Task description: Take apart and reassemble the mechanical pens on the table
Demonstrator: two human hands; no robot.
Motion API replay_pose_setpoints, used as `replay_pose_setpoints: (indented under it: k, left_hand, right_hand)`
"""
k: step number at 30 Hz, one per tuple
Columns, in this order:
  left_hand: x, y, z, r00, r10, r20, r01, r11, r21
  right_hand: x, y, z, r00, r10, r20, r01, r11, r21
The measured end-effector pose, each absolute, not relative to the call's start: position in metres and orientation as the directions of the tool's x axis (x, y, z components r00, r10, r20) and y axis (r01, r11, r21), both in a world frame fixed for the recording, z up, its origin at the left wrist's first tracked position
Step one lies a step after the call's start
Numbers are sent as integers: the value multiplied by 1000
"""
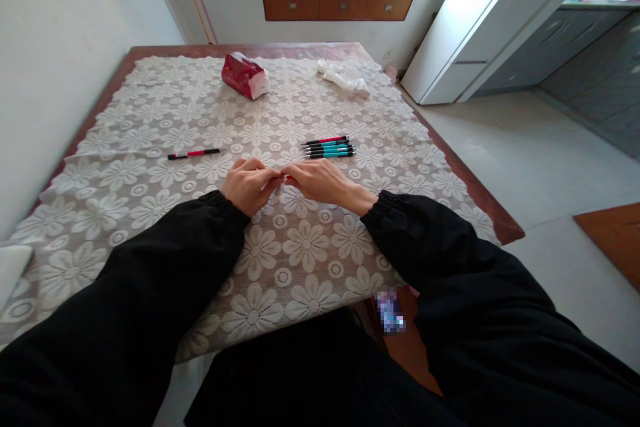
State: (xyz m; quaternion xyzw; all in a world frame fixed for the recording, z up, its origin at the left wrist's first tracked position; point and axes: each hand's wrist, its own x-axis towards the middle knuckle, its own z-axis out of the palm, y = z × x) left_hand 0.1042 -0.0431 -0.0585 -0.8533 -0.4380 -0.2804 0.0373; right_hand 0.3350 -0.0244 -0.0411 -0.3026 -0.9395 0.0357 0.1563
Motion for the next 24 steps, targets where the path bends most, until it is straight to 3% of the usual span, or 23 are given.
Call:
replay_pose_setpoints:
  k: [9, 15, 24]
  left_hand:
    - [107, -47, -54, 384, 768, 513, 780, -567, 265]
    - [106, -47, -54, 363, 767, 529, 781, -560, 277]
    - [107, -47, -55, 353, 749, 561, 760, -579, 296]
  right_hand:
    - [336, -25, -42, -761, 576, 300, 534, 817, -216]
    - [337, -23, -47, -725, 590, 355, 500, 806, -318]
    - [334, -21, -47, -696, 637, 330, 453, 747, -487]
